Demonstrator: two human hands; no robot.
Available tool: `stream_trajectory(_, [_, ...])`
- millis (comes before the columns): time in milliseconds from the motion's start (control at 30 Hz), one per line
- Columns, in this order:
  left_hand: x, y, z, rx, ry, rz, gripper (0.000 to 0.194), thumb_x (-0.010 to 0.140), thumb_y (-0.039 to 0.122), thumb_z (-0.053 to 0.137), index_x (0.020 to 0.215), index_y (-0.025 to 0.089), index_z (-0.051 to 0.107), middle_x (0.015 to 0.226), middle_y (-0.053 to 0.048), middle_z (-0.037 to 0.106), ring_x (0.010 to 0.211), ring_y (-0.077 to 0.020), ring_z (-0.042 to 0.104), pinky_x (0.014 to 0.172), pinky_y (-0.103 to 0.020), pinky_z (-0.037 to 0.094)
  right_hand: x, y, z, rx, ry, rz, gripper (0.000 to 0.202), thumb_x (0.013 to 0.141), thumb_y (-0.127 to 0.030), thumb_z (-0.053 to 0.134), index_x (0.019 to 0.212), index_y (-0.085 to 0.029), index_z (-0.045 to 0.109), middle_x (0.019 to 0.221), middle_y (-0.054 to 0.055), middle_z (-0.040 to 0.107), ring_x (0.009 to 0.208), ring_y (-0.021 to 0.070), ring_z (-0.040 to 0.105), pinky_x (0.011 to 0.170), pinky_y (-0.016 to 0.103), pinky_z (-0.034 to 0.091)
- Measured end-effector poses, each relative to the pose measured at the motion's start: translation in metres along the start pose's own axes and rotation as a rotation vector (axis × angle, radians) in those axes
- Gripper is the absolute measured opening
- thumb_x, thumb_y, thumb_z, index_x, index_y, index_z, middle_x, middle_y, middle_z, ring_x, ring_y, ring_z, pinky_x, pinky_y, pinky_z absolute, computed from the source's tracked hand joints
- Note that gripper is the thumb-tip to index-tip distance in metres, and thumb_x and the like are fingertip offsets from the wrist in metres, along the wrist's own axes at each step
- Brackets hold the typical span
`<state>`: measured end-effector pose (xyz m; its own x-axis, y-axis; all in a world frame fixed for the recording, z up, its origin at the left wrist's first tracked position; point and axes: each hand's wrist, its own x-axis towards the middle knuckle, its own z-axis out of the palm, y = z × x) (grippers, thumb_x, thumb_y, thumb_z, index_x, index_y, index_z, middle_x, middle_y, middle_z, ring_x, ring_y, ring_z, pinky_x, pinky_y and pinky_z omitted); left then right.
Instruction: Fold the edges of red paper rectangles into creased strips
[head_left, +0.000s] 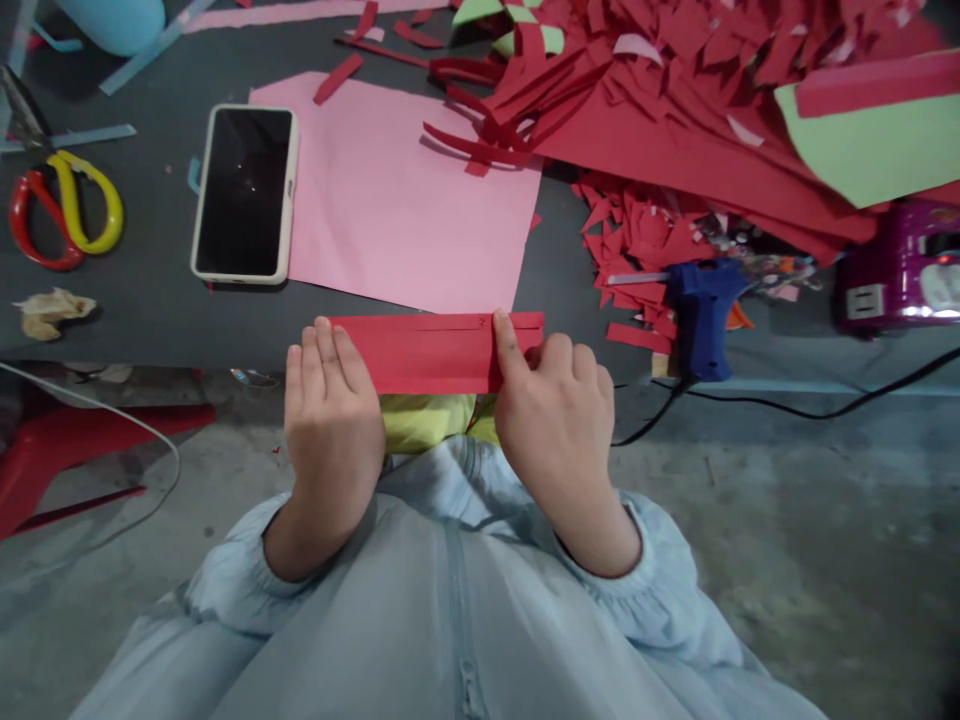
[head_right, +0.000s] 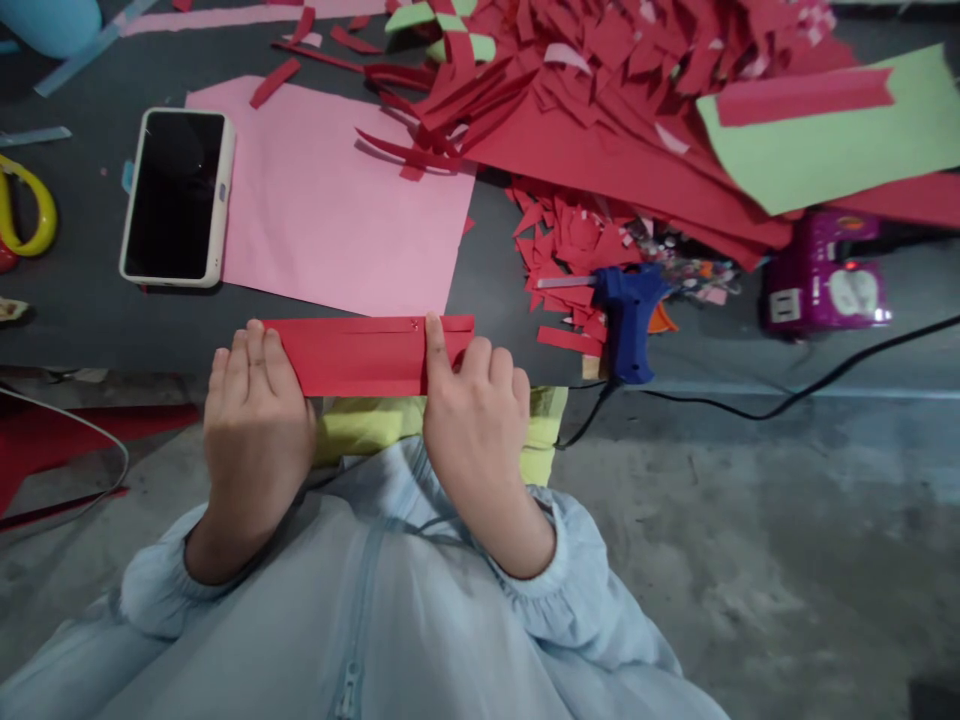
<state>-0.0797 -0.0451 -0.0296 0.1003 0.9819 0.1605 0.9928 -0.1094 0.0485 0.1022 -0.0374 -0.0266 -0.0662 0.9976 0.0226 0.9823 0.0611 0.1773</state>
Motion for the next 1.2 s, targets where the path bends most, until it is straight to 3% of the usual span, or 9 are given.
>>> stream_trajectory(133, [-0.002, -0.003, -0.004, 0.006, -0.01, 0.022, 0.057, 0.086, 0.008, 0.043, 0.141, -0.009, 0.042, 0.144, -0.036, 0.046, 0.14, -0.0396, 0.043, 0.116, -0.056, 0.037, 0.0, 0.0, -0.001, 0.002, -0.002, -0.008, 0.058, 0.09, -0.011, 0.04, 0.146, -0.021, 0.048, 0.084, 0.008, 0.05, 0.076, 0.02, 0.036, 0.066, 0.034, 0.026])
stream_trajectory(300, [-0.003, 0.008, -0.003, -0.044, -0.065, 0.037, 0.064, 0.086, 0.011, 0.045, 0.145, -0.011, 0.035, 0.15, -0.037, 0.036, 0.146, -0.0415, 0.032, 0.117, -0.062, 0.032, 0.0, -0.001, -0.002, 0.036, -0.042, -0.002, 0.059, 0.091, -0.011, 0.039, 0.149, -0.021, 0.045, 0.085, 0.009, 0.051, 0.077, 0.0208, 0.038, 0.066, 0.034, 0.027])
stream_trajectory(400, [-0.001, 0.024, 0.004, -0.078, -0.084, 0.139, 0.059, 0.09, 0.009, 0.039, 0.146, -0.009, 0.035, 0.152, -0.031, 0.036, 0.146, -0.0371, 0.031, 0.12, -0.056, 0.032, 0.0, -0.002, -0.001, 0.015, -0.038, -0.001, 0.057, 0.093, -0.012, 0.038, 0.149, -0.021, 0.044, 0.086, 0.009, 0.051, 0.077, 0.0211, 0.038, 0.067, 0.034, 0.028])
stream_trajectory(533, [0.007, 0.044, 0.014, -0.066, -0.028, 0.337, 0.052, 0.096, 0.008, 0.029, 0.146, -0.002, 0.041, 0.151, -0.021, 0.042, 0.143, -0.0291, 0.037, 0.119, -0.045, 0.037, -0.001, -0.003, 0.0, -0.001, -0.022, -0.008, 0.056, 0.094, -0.014, 0.039, 0.149, -0.02, 0.045, 0.087, 0.01, 0.052, 0.078, 0.0209, 0.039, 0.068, 0.034, 0.029])
stream_trajectory(633, [0.013, 0.053, 0.018, -0.099, 0.0, 0.411, 0.05, 0.098, 0.009, 0.029, 0.145, -0.001, 0.042, 0.151, -0.019, 0.043, 0.143, -0.0277, 0.038, 0.12, -0.041, 0.037, -0.002, -0.004, 0.0, 0.007, -0.019, -0.015, 0.054, 0.094, -0.014, 0.04, 0.147, -0.022, 0.047, 0.088, 0.009, 0.053, 0.079, 0.0208, 0.039, 0.069, 0.034, 0.03])
stream_trajectory(1200, [0.017, 0.065, 0.016, -0.148, -0.054, 0.337, 0.051, 0.096, 0.007, 0.03, 0.145, -0.003, 0.042, 0.15, -0.025, 0.04, 0.142, -0.0311, 0.034, 0.118, -0.044, 0.038, 0.002, 0.015, 0.001, -0.022, -0.016, 0.077, 0.052, 0.094, -0.014, 0.037, 0.144, -0.013, 0.05, 0.085, 0.011, 0.054, 0.079, 0.0211, 0.038, 0.066, 0.035, 0.026])
